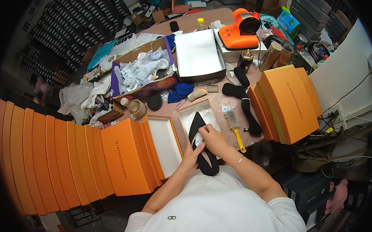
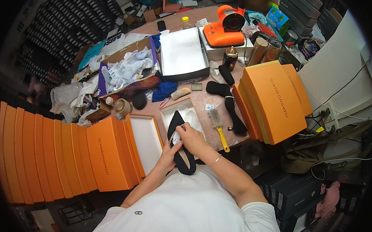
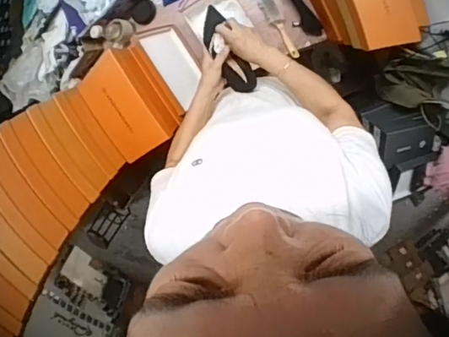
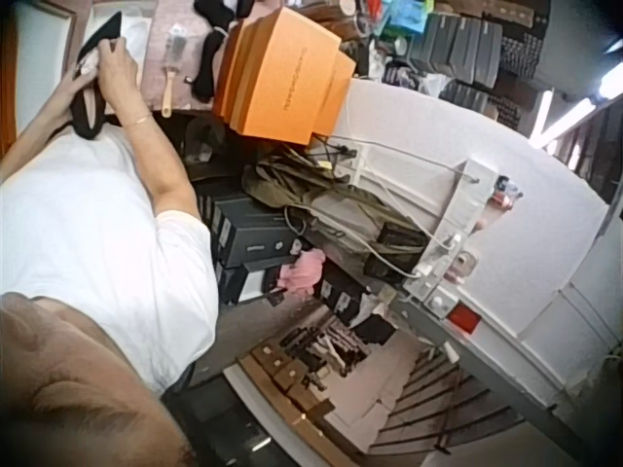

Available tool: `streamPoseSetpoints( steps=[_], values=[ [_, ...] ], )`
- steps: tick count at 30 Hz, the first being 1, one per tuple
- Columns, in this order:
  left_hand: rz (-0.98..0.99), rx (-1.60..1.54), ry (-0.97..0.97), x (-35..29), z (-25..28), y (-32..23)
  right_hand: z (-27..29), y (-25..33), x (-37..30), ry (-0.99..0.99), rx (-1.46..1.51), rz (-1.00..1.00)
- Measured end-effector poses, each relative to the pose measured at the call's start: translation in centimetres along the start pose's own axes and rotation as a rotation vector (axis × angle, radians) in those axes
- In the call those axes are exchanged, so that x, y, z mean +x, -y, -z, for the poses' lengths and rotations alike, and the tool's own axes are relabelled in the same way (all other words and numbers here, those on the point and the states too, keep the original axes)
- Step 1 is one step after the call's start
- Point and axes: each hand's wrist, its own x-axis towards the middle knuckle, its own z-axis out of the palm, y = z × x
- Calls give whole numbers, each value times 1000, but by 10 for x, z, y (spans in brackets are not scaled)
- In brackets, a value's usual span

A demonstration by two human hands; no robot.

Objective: The recorder is wrapping shoes in protective paper and placing them into branded boxes at a workshop station.

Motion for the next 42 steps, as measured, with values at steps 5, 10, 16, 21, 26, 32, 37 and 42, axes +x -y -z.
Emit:
streamPoseSetpoints(
  steps=[5, 10, 16, 21, 26, 32, 37, 42],
  values=[
    [123, -15, 67, -6, -9, -8, 13, -12, -9, -59, 119, 19],
    [65, -67, -40, -4, -3, -3, 14, -10, -1, -44, 29, 102],
    [117, 42, 58, -3, -5, -7, 12, -19, -5, -138, 189, 34],
    [125, 96, 25, -5, -6, -1, 0, -30, 5, -188, 473, -94],
    [161, -15, -48, 5, 8, 15, -35, -42, 16, -62, 308, -92],
    [193, -136, -46, 3, 29, 7, 31, -87, -22, -53, 358, -159],
    [135, -439, 203, -10, -1, -23, -23, -164, -77, 73, -138, -637],
    [145, -427, 124, -13, -7, -25, -42, -167, -82, -16, -270, -525]
  ],
)
